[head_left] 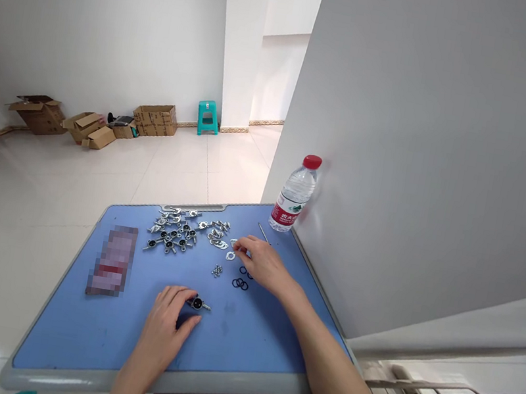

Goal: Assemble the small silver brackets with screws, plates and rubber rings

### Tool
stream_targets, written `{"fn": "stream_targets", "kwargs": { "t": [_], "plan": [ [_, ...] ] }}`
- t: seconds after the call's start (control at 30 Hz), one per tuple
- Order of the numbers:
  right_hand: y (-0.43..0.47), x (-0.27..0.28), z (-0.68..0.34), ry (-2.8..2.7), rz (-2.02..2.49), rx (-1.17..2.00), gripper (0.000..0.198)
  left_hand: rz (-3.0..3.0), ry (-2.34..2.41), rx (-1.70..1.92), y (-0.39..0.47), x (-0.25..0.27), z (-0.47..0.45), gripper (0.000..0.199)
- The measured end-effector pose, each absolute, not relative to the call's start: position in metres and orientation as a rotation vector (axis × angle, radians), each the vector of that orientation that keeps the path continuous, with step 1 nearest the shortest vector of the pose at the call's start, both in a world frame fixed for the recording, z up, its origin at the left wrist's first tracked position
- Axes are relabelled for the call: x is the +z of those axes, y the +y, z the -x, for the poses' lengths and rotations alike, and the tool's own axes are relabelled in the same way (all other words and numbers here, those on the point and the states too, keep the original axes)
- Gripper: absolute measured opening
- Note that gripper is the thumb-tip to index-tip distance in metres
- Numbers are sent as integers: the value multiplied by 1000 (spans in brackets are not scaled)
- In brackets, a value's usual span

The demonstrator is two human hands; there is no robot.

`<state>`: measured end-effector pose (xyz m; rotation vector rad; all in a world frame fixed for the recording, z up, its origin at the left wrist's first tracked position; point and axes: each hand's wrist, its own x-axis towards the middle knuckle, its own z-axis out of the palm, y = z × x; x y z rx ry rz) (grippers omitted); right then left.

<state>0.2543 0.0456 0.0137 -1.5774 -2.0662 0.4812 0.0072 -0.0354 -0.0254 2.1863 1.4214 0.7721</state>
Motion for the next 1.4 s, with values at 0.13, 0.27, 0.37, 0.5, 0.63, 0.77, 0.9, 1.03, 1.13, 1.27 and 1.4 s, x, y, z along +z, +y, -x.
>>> {"fn": "stream_targets", "kwargs": {
  "t": [0.13,0.27,0.37,0.5,0.63,0.77,0.9,1.03,1.13,1.27,1.4],
  "plan": [
    [51,7,-250,-2067,1594,427,19,-2200,1415,787,-36,-24,-8,25],
    [57,3,-248,-2082,1618,367,21,-2211,1420,770,-37,-23,-9,26],
    [60,3,-247,-2109,1624,335,21,-2214,1425,764,-38,-24,-9,27],
    [62,3,-244,-2159,1630,306,22,-2228,1418,787,-38,-26,-9,29],
    [64,4,-237,-2211,1620,279,25,-2242,1410,798,-37,-27,-10,30],
    [69,0,-226,-2231,1674,235,24,-2244,1414,790,-38,-25,-11,31],
    [72,-6,-220,-2206,1703,243,19,-2247,1413,769,-39,-22,-12,31],
    [72,-9,-219,-2165,1719,249,19,-2278,1393,779,-39,-20,-11,30],
    [73,-7,-218,-2149,1703,257,19,-2306,1373,787,-39,-19,-11,28],
    [65,3,-216,-2139,1647,278,17,-2318,1365,798,-38,-18,-12,25],
    [36,20,-214,-2228,1489,387,10,-2297,1402,793,-38,-17,-14,18]
  ]
}}
